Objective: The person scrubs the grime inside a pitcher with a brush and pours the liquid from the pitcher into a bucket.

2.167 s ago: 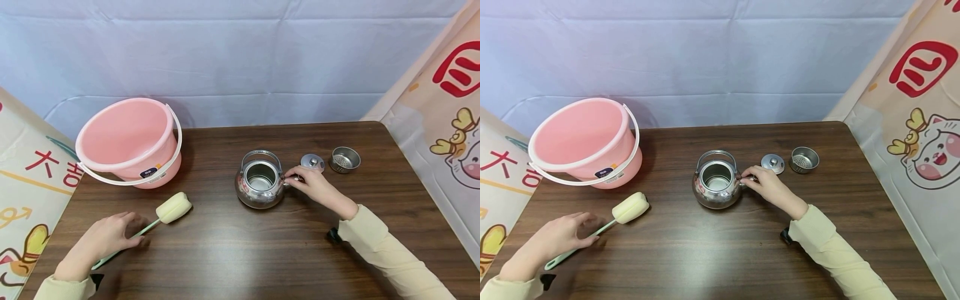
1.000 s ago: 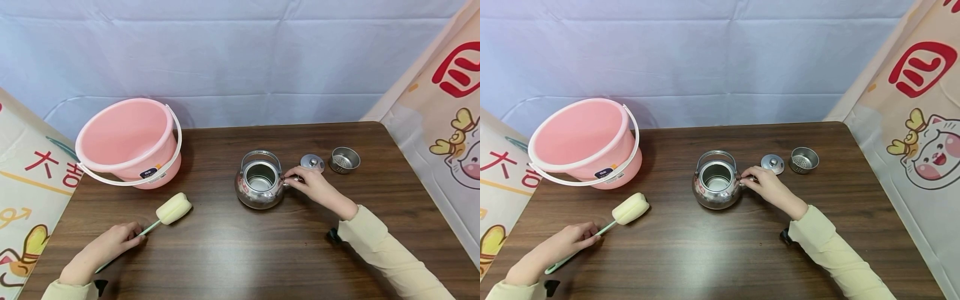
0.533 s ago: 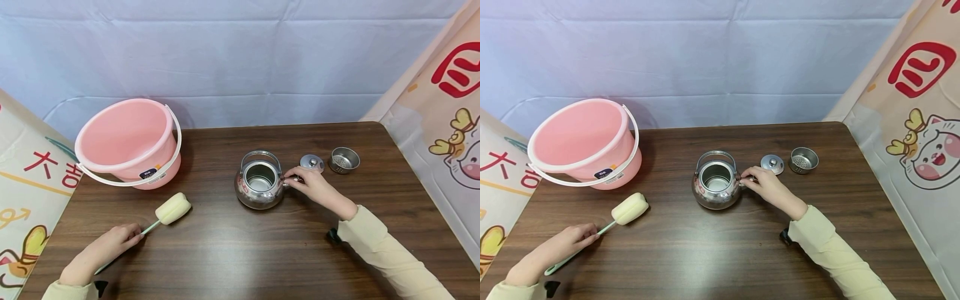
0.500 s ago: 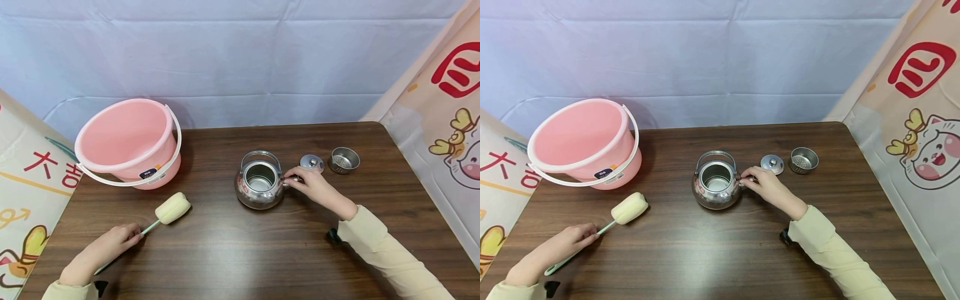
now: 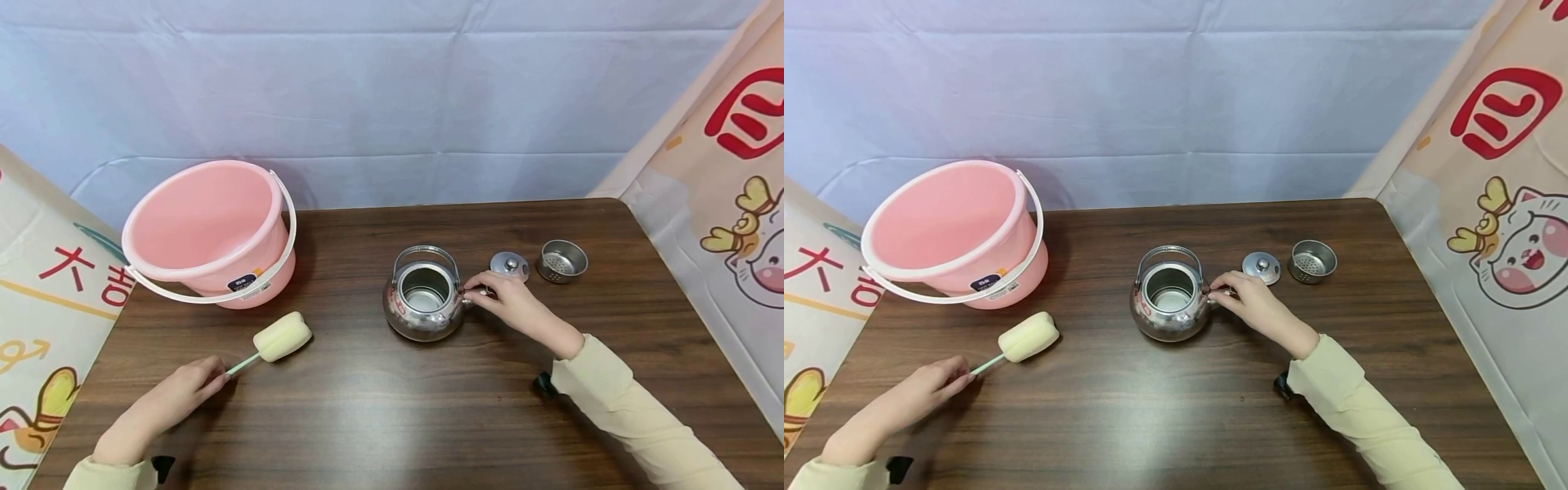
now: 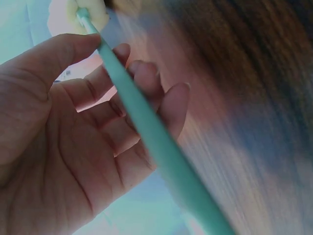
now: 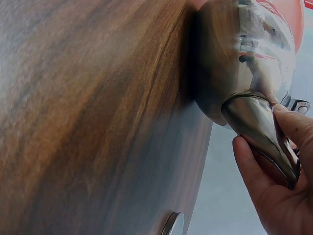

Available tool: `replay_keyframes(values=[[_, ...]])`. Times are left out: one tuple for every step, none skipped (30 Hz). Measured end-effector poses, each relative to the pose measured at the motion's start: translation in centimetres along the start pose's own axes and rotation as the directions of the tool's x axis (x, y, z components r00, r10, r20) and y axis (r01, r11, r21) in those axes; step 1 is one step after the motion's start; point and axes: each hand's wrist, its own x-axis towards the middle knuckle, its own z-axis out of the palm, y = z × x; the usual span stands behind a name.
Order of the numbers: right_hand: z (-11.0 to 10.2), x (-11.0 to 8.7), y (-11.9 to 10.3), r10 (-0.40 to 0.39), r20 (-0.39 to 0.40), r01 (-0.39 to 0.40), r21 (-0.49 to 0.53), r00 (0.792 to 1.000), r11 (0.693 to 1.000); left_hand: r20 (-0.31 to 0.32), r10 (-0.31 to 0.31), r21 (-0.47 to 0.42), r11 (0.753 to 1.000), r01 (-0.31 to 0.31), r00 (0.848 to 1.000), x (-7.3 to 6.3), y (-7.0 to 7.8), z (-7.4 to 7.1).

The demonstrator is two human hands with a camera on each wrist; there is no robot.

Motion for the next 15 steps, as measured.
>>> replay_keyframes(values=[[0.01, 0.02, 0.01, -0.001, -0.001, 0.001, 0.000, 1.000, 1.000, -0.011, -0.003, 0.006, 1.000, 0.003, 1.000, 0.00, 0.05, -0.08], [0.06, 0.03, 0.05, -0.003, -0.003, 0.003, 0.000, 1.000, 1.000, -0.020, -0.008, 0.011, 1.000, 0.008, 1.000, -0.01, 0.10, -0.14], [0.08, 0.04, 0.06, -0.004, -0.003, 0.004, 0.000, 1.000, 1.000, -0.028, -0.019, 0.016, 1.000, 0.019, 0.999, -0.02, 0.17, -0.21], [0.10, 0.06, 0.08, -0.006, -0.003, 0.006, -0.001, 1.000, 1.000, -0.040, -0.024, 0.023, 0.999, 0.025, 0.999, -0.04, 0.25, -0.26], [0.11, 0.07, 0.10, -0.006, -0.004, 0.006, -0.001, 1.000, 1.000, -0.052, -0.029, 0.029, 0.999, 0.031, 0.998, -0.08, 0.32, -0.30], [0.11, 0.07, 0.10, -0.007, -0.004, 0.007, -0.001, 1.000, 1.000, -0.058, -0.036, 0.035, 0.999, 0.038, 0.998, -0.11, 0.40, -0.36], [0.10, 0.07, 0.10, -0.006, -0.005, 0.006, -0.001, 1.000, 1.000, -0.068, -0.038, 0.041, 0.998, 0.041, 0.997, -0.14, 0.46, -0.40], [0.11, 0.06, 0.10, -0.006, -0.005, 0.006, -0.001, 1.000, 1.000, -0.080, -0.040, 0.048, 0.998, 0.044, 0.996, -0.15, 0.53, -0.45], [0.07, 0.06, 0.07, -0.005, -0.004, 0.005, -0.003, 1.000, 1.000, -0.090, -0.041, 0.055, 0.997, 0.047, 0.995, -0.16, 0.59, -0.51], [0.06, 0.05, 0.07, -0.005, -0.005, 0.005, -0.004, 1.000, 1.000, -0.101, -0.041, 0.063, 0.997, 0.047, 0.994, -0.17, 0.62, -0.56], [0.05, 0.04, 0.07, -0.003, -0.005, 0.003, -0.006, 1.000, 1.000, -0.109, -0.042, 0.071, 0.996, 0.050, 0.993, -0.17, 0.65, -0.62], [0.06, 0.03, 0.09, -0.003, -0.005, 0.003, -0.008, 1.000, 1.000, -0.119, -0.043, 0.077, 0.996, 0.052, 0.992, -0.18, 0.68, -0.67], [0.07, 0.03, 0.11, -0.003, -0.005, 0.002, -0.011, 1.000, 1.000, -0.129, -0.039, 0.087, 0.995, 0.051, 0.991, -0.17, 0.69, -0.72], [0.08, 0.03, 0.13, -0.002, -0.005, 0.002, -0.012, 1.000, 1.000, -0.139, -0.037, 0.096, 0.994, 0.050, 0.990, -0.18, 0.73, -0.78], [0.09, 0.03, 0.15, -0.001, -0.005, 0.001, -0.014, 1.000, 1.000, -0.149, -0.029, 0.107, 0.993, 0.046, 0.988, -0.17, 0.74, -0.82]])
